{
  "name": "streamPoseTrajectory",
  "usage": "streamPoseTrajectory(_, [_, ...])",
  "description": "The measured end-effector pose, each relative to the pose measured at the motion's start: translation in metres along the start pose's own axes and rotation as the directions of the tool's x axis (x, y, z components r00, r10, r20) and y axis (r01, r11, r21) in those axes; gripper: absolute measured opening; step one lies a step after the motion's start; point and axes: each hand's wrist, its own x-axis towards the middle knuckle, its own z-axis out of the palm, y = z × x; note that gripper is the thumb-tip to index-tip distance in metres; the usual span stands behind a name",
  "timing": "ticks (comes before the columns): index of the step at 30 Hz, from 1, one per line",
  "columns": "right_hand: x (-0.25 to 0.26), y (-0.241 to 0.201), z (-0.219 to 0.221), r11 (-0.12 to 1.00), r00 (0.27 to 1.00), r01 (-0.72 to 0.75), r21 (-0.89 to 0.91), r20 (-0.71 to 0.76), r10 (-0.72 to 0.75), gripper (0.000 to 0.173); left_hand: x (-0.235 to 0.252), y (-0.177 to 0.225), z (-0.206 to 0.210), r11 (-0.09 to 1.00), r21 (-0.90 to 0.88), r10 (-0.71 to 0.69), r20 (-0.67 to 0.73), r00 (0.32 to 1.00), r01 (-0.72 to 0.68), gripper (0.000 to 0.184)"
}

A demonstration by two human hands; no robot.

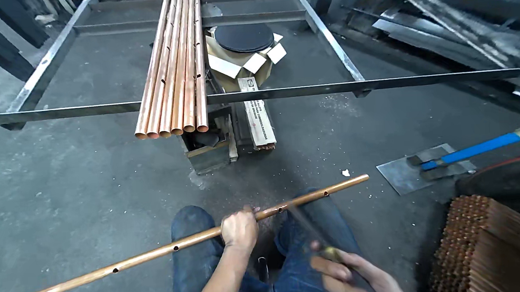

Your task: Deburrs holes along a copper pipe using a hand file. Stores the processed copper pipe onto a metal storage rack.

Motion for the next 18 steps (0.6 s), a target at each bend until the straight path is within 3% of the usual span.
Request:
streamPoseTrajectory(2, [-0.017, -0.023, 0.022, 0.943, 0.995, 0.082, -0.322, 0.080, -0.059, 0.030, 0.000, -0.005, -0.009, 1.000, 0.003, 0.014, 0.082, 0.997, -0.014, 0.048])
streamPoseTrajectory(4, [-0.030, -0.046, 0.036, 0.809, 0.997, 0.074, -0.584, 0.024, -0.075, 0.034, 0.001, -0.012, -0.018, 0.999, 0.017, 0.033, 0.187, 0.982, -0.037, 0.039])
streamPoseTrajectory(6, [-0.032, -0.054, 0.038, 0.546, 0.975, 0.008, -0.838, -0.114, -0.189, 0.040, 0.001, -0.022, -0.027, 0.997, 0.041, 0.052, 0.266, 0.963, -0.065, 0.037])
streamPoseTrajectory(8, [-0.028, -0.052, 0.030, 0.311, 0.959, -0.071, -0.948, -0.151, -0.240, 0.053, -0.003, -0.035, -0.033, 0.996, 0.045, 0.056, 0.351, 0.935, -0.076, 0.038])
streamPoseTrajectory(11, [-0.023, -0.041, 0.021, -0.022, 0.971, -0.067, -0.998, -0.060, -0.230, 0.074, -0.005, -0.052, -0.036, 0.996, 0.042, 0.046, 0.457, 0.888, -0.073, 0.041])
streamPoseTrajectory(13, [-0.017, -0.037, 0.015, -0.439, 0.967, -0.071, -0.896, 0.046, -0.250, 0.070, -0.001, -0.058, -0.038, 0.997, 0.007, 0.062, 0.508, 0.859, -0.076, 0.042])
streamPoseTrajectory(14, [-0.014, -0.038, 0.011, -0.594, 0.970, -0.087, -0.800, 0.067, -0.232, 0.063, 0.002, -0.060, -0.038, 0.997, -0.011, 0.073, 0.529, 0.846, -0.080, 0.042])
streamPoseTrajectory(16, [-0.009, -0.042, 0.005, -0.749, 0.984, -0.110, -0.654, 0.037, -0.176, 0.054, 0.007, -0.060, -0.038, 0.995, -0.015, 0.094, 0.555, 0.827, -0.103, 0.039])
streamPoseTrajectory(18, [-0.006, -0.048, 0.001, -0.807, 0.993, -0.104, -0.581, -0.009, -0.121, 0.052, 0.011, -0.060, -0.037, 0.991, -0.004, 0.113, 0.569, 0.814, -0.135, 0.039])
